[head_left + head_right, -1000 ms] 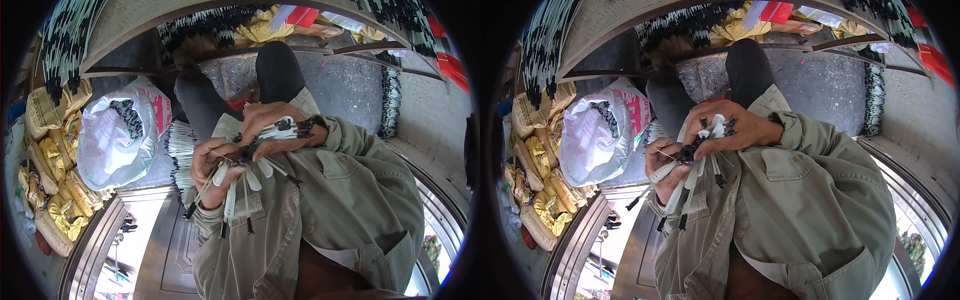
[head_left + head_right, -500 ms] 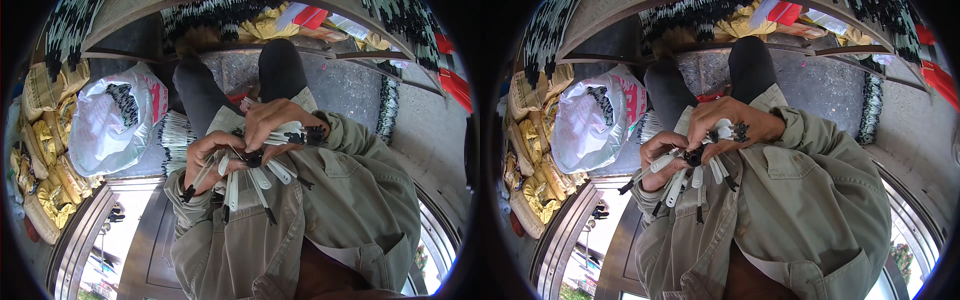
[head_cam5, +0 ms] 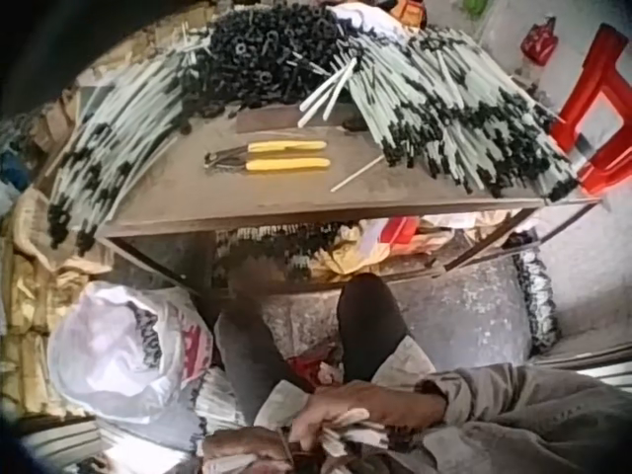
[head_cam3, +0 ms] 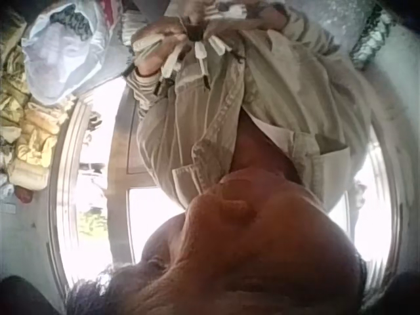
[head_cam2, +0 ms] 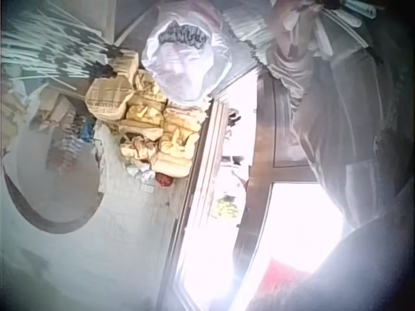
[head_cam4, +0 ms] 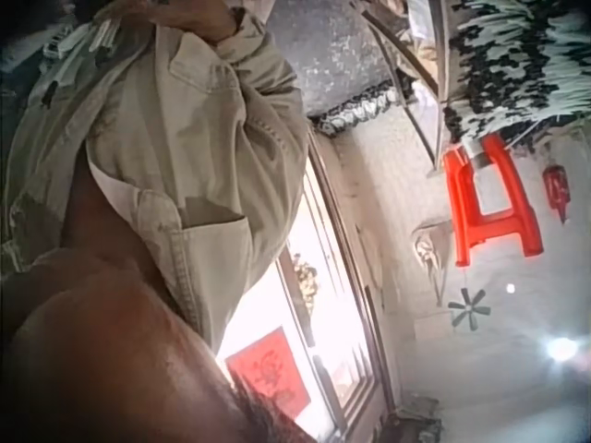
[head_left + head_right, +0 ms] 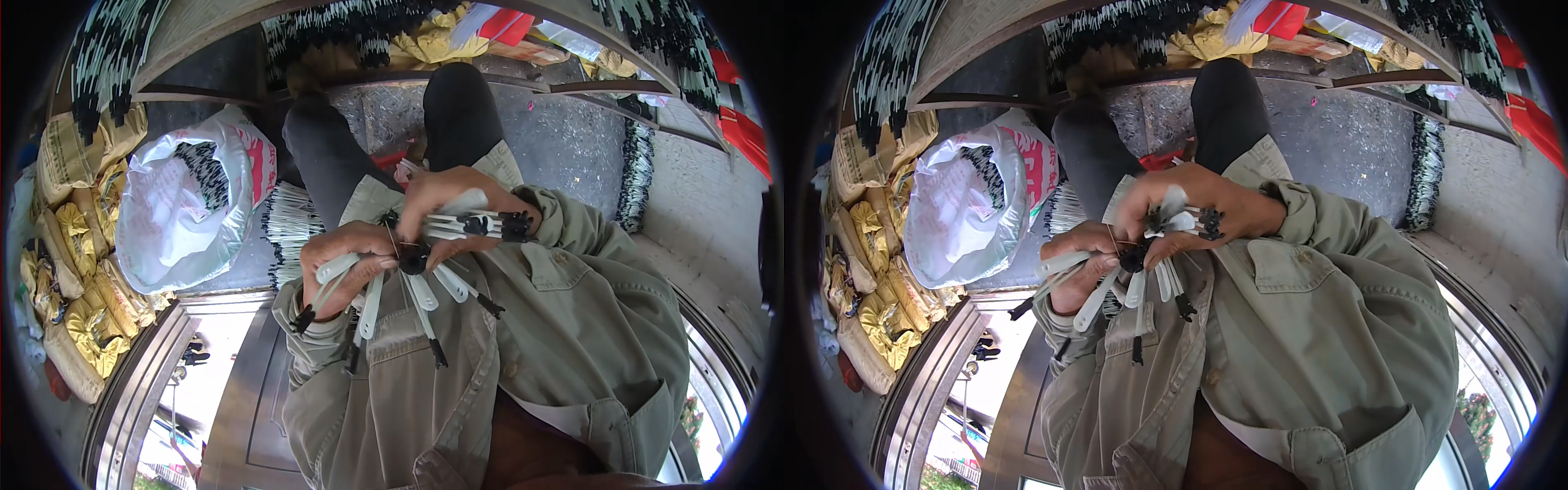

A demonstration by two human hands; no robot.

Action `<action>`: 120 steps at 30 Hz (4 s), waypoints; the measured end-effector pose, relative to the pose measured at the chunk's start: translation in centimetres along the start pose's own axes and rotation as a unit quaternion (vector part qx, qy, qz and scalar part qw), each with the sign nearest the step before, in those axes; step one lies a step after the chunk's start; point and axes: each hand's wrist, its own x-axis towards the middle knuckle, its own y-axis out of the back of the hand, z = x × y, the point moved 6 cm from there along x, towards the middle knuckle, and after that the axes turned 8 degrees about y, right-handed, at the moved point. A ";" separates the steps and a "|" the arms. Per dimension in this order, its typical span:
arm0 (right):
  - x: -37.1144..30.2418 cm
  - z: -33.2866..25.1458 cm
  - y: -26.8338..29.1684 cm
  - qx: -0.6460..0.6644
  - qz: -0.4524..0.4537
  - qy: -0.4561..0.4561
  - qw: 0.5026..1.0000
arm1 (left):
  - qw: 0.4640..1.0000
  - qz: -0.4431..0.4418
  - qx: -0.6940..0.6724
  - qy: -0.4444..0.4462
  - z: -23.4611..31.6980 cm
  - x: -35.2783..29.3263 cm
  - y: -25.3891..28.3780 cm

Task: Assembling white rods into black bases and securing them into bundles using pliers.

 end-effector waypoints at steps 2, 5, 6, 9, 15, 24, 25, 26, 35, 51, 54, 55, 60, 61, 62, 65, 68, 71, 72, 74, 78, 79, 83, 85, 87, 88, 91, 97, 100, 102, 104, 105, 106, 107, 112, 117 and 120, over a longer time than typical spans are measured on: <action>-0.6 1.4 -0.4 0.215 0.060 -0.225 0.948 | 1.000 -0.027 -0.001 -0.010 -0.2 0.4 0.2; 1.5 0.7 0.3 0.094 -0.084 -0.123 0.984 | 0.986 -0.110 -0.057 0.112 -0.8 1.4 0.1; 2.3 0.2 0.1 0.067 -0.139 -0.071 0.985 | 0.986 -0.110 -0.054 0.111 -0.8 2.0 0.4; 3.6 0.0 0.6 0.051 -0.174 -0.067 0.981 | 0.985 -0.146 -0.007 0.093 -0.7 3.2 0.9; 5.3 -1.7 1.3 0.040 -0.246 -0.016 0.968 | 0.983 -0.144 -0.020 0.112 -0.1 3.6 1.7; 3.0 -0.3 3.0 -0.058 -0.008 -0.183 0.981 | 0.947 0.291 -0.087 -0.100 1.7 2.7 6.5; 3.3 -0.4 3.5 -0.084 0.047 -0.191 0.977 | 0.895 0.393 -0.173 -0.122 3.3 1.7 6.9; 3.3 -0.3 4.1 -0.113 0.078 -0.201 0.970 | 0.836 0.464 -0.188 -0.226 5.2 0.5 5.8; 7.4 -0.7 1.4 -0.205 0.123 -0.139 0.961 | 0.868 0.399 0.249 -0.156 2.9 -1.5 -1.4; 4.6 -2.7 1.3 -0.183 0.154 -0.180 0.954 | 0.921 0.302 0.183 -0.166 2.8 0.6 -2.9; 4.4 -2.5 1.2 -0.168 0.157 -0.185 0.955 | 0.875 0.329 0.284 -0.213 2.3 0.6 -3.2; 4.3 -2.5 1.3 -0.171 0.165 -0.166 0.957 | 0.885 0.334 0.264 -0.188 1.8 0.8 -3.0; 3.8 -1.8 2.0 -0.186 0.165 -0.173 0.953 | 0.927 0.304 0.181 -0.126 2.7 1.9 -2.6; 3.9 -1.9 2.2 -0.188 0.166 -0.171 0.953 | 0.927 0.304 0.182 -0.126 2.5 1.9 -2.5; 3.7 -1.8 2.3 -0.187 0.166 -0.171 0.953 | 0.923 0.312 0.191 -0.118 1.8 1.9 -2.3; 3.5 -1.1 2.2 -0.206 0.156 -0.184 0.948 | 0.907 0.339 0.213 -0.131 0.5 2.1 -1.8; 3.5 -1.3 2.3 -0.215 0.164 -0.167 0.948 | 0.897 0.363 0.225 -0.114 0.9 2.0 -2.0; 3.8 -0.8 2.8 -0.207 0.120 -0.177 0.955 | 0.878 0.391 0.240 -0.133 -0.1 2.0 -1.6; 3.7 -1.0 2.6 -0.130 0.060 -0.228 0.963 | 0.857 0.411 0.252 -0.181 -0.1 1.5 -1.7; 2.5 0.0 2.0 -0.005 -0.029 -0.232 0.972 | 0.888 0.386 0.207 -0.141 -0.5 1.2 -1.1; 1.9 0.4 2.0 -0.052 -0.048 -0.191 0.979 | 0.899 0.365 0.200 -0.135 0.1 -0.1 -2.3; 1.7 0.8 1.5 -0.046 -0.050 -0.197 0.978 | 0.889 0.370 0.233 -0.135 0.3 -0.4 -2.4; 1.9 1.3 1.0 -0.091 0.040 -0.132 0.986 | 0.774 0.437 0.415 -0.193 -1.0 -1.5 -2.5; 1.8 1.3 0.8 -0.086 0.072 -0.122 0.986 | 0.832 0.413 0.316 -0.195 -1.5 -1.2 -1.8; 1.8 0.4 0.8 -0.096 0.086 -0.175 0.976 | 0.802 0.388 0.414 -0.188 -1.4 -1.4 -2.3; 1.6 0.9 0.7 -0.091 0.090 -0.203 0.971 | 0.807 0.389 0.387 -0.219 -1.2 -1.7 -2.3; 2.1 0.3 0.4 -0.084 0.101 -0.166 0.977 | 0.881 0.338 0.256 -0.209 0.6 -1.1 -2.0; 2.8 0.3 0.1 0.091 0.045 -0.218 0.971 | 0.941 0.299 0.120 -0.106 -3.8 -2.6 0.5; 1.3 0.7 0.1 0.311 0.073 -0.259 0.911 | 0.951 0.271 0.079 -0.126 -3.1 -3.3 0.4; -1.3 3.1 -0.9 0.313 0.012 -0.422 0.851 | 0.955 0.237 0.089 -0.156 -1.3 -2.9 -0.2; -1.9 3.9 -1.9 0.284 0.008 -0.420 0.862 | 0.954 0.242 0.086 -0.153 -1.1 -3.4 -0.3; -1.4 3.9 -2.0 0.229 -0.011 -0.357 0.905 | 0.953 0.245 0.084 -0.159 -1.0 -3.5 -0.2; -0.9 3.6 -2.0 0.171 -0.029 -0.291 0.941 | 0.948 0.265 0.088 -0.153 -1.2 -3.7 -0.2; -0.9 3.7 -2.2 0.174 -0.026 -0.292 0.940 | 0.949 0.262 0.088 -0.149 -1.3 -3.7 -0.6; 0.2 2.8 -2.5 0.085 -0.042 -0.194 0.976 | 0.929 0.291 0.142 -0.179 -0.4 -3.1 -1.1; -0.5 3.3 -2.5 0.018 -0.049 -0.188 0.981 | 0.913 0.301 0.209 -0.181 0.4 -3.1 -1.4; -0.7 3.8 -2.4 0.053 -0.033 -0.228 0.972 | 0.919 0.298 0.201 -0.161 0.2 -3.0 -1.8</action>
